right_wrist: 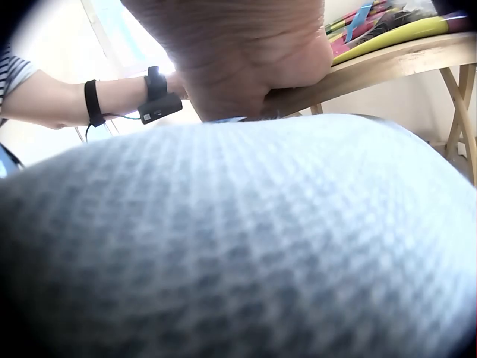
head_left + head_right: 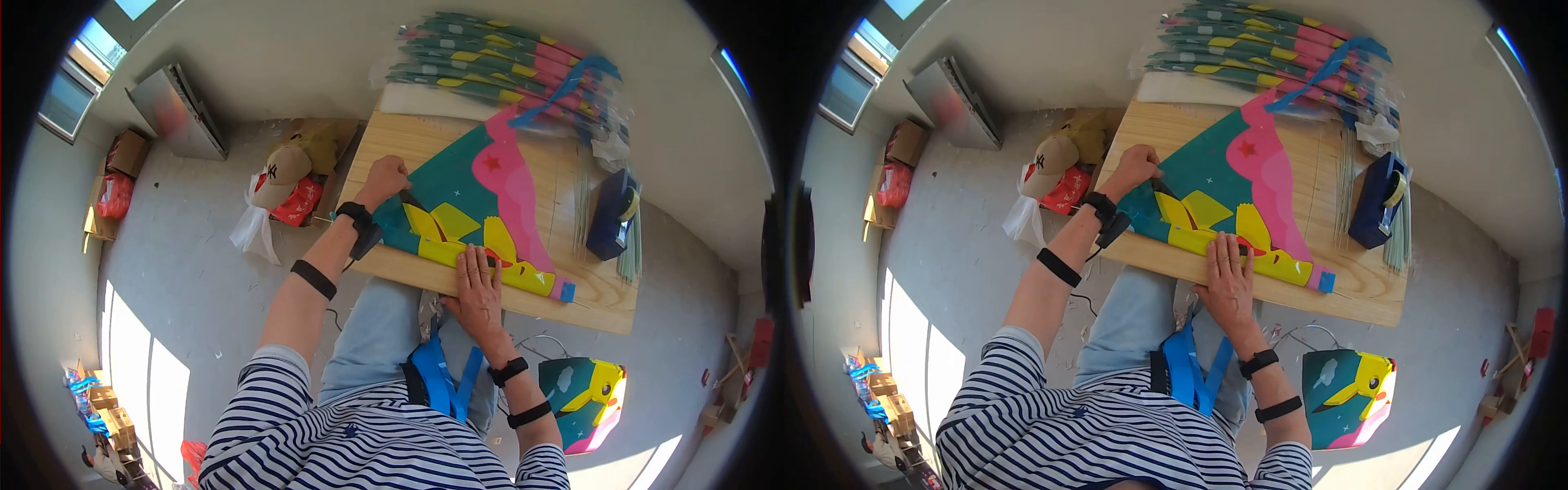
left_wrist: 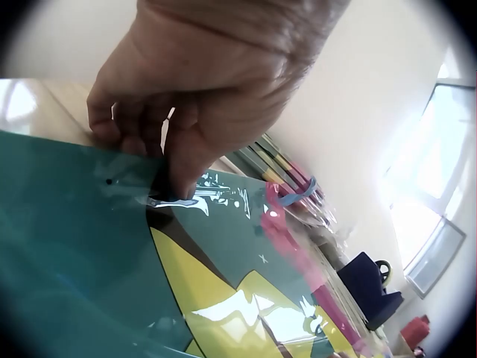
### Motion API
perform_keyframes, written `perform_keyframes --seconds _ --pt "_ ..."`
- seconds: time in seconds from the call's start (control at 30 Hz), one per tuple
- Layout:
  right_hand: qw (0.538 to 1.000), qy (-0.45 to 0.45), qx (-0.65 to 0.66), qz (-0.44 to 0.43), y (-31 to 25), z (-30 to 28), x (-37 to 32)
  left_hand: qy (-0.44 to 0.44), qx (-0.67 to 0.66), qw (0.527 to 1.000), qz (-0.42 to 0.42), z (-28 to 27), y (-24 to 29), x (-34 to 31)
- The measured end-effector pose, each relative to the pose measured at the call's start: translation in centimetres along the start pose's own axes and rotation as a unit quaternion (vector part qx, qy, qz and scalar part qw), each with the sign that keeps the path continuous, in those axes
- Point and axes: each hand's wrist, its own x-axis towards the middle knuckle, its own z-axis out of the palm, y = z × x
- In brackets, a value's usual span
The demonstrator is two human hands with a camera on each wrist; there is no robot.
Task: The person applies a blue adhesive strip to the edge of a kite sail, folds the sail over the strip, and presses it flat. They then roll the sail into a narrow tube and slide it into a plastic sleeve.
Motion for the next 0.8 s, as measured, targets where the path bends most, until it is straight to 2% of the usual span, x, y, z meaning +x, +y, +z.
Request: perform_keyframes --seconds 0.07,0.2,0.27,0.3,0.37,0.4,0.47,0.67,0.8 --pt "1.000 0.002 -0.003 0.002 -0.1 -0.1 0.0 -0.011 -0.087 0.996 -0.009 -0.7 0.2 -0.4" --pt "1.000 0.005 -0.011 0.001 -0.1 -0.1 0.0 -0.060 -0.140 0.988 -0.008 -1.1 0.6 -1.0" --pt "1.000 0.003 -0.019 0.008 -0.2 -0.1 0.0 0.037 -0.084 0.992 0.081 -1.4 2.6 -2.9" --pt "1.000 0.007 -0.027 0.012 -0.3 -0.1 0.0 0.032 -0.084 0.993 0.077 -1.2 3.0 -3.9" --pt "0.999 0.005 -0.030 0.018 -0.5 -0.5 0.2 0.131 -0.048 0.979 0.150 -0.5 3.6 -5.8" --pt "0.999 0.007 -0.035 0.020 -0.5 -0.7 0.2 0.126 -0.050 0.979 0.149 -0.2 3.9 -6.7" --pt "0.999 0.005 -0.040 0.022 -0.5 -0.7 0.3 0.218 0.004 0.944 0.248 0.3 4.5 -8.4" --pt "0.997 0.017 -0.080 0.014 -0.8 -0.7 0.3 0.198 0.129 0.914 0.329 1.9 2.4 -11.4" --pt "0.992 0.018 -0.124 -0.004 -0.7 0.0 0.5 0.191 0.156 0.912 0.327 2.2 1.5 -11.6"
